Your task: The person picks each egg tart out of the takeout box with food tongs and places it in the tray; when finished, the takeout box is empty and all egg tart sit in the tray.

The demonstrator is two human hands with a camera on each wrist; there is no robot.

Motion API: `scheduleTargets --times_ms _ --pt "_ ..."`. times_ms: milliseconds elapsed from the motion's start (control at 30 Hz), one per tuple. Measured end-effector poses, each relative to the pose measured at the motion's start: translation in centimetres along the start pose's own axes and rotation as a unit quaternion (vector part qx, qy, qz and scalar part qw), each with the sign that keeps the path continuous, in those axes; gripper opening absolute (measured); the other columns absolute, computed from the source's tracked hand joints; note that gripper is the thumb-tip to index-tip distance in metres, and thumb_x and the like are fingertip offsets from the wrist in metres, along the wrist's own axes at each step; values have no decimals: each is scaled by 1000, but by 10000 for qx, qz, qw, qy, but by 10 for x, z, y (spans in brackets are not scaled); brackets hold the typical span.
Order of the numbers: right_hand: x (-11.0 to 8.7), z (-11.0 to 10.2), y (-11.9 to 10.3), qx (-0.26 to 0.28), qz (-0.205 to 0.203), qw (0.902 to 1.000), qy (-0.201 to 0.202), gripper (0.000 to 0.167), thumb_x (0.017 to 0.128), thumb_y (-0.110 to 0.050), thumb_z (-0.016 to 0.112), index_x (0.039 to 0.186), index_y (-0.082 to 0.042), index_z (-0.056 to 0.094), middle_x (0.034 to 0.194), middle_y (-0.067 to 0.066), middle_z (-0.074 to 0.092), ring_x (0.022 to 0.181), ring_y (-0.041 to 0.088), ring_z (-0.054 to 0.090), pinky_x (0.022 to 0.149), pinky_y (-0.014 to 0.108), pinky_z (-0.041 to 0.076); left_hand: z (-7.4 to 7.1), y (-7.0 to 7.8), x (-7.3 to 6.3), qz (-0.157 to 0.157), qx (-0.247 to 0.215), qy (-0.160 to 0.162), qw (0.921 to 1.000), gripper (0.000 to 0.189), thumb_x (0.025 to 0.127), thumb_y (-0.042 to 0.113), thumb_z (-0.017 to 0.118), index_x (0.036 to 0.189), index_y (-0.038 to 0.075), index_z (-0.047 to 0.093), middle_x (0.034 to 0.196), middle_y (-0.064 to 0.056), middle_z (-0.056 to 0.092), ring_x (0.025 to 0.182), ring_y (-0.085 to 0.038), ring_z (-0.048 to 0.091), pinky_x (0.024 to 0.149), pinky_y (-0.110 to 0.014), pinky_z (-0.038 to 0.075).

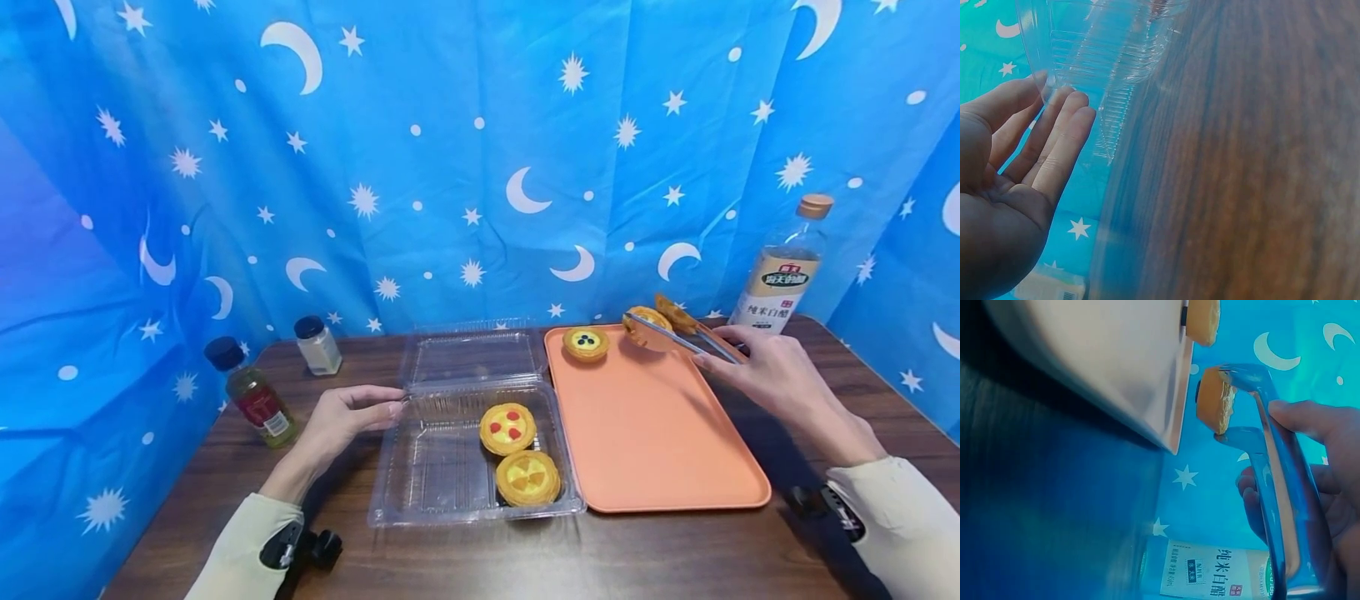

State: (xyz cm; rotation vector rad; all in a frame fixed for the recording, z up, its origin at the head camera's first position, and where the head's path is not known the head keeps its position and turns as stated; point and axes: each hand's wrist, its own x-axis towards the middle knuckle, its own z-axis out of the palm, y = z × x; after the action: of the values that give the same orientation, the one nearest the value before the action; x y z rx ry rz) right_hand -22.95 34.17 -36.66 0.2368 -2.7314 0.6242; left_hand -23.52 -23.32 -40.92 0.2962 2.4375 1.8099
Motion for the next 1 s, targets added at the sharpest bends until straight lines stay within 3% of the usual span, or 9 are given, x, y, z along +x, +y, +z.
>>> scheduleTargets --times_ms 200,667,1000 --pt "2 3 4 -119 -63 9999 -34 57 95 -28 82 127 14 62 96 32 70 70 31 61 55 36 49 -1 1 0 7 49 40 10000 32 100 18 78 125 0 76 119 -15 77 104 -26 77 93 -38 62" --pt "4 7 5 -263 -79 9996 29 56 93 -25 83 124 17 62 99 36 68 73 38 63 62 58 55 -1 1 0 17 -47 13 10000 32 100 16 77 126 -3 74 119 -18 76 104 -27 77 93 -38 62" --pt "4 8 6 -251 -33 9996 -83 56 94 -25 82 124 18 62 98 36 68 73 37 63 62 59 55 -1 2 0 73 -144 -40 9999 33 100 13 77 126 -7 73 118 -20 76 103 -25 77 93 -39 62"
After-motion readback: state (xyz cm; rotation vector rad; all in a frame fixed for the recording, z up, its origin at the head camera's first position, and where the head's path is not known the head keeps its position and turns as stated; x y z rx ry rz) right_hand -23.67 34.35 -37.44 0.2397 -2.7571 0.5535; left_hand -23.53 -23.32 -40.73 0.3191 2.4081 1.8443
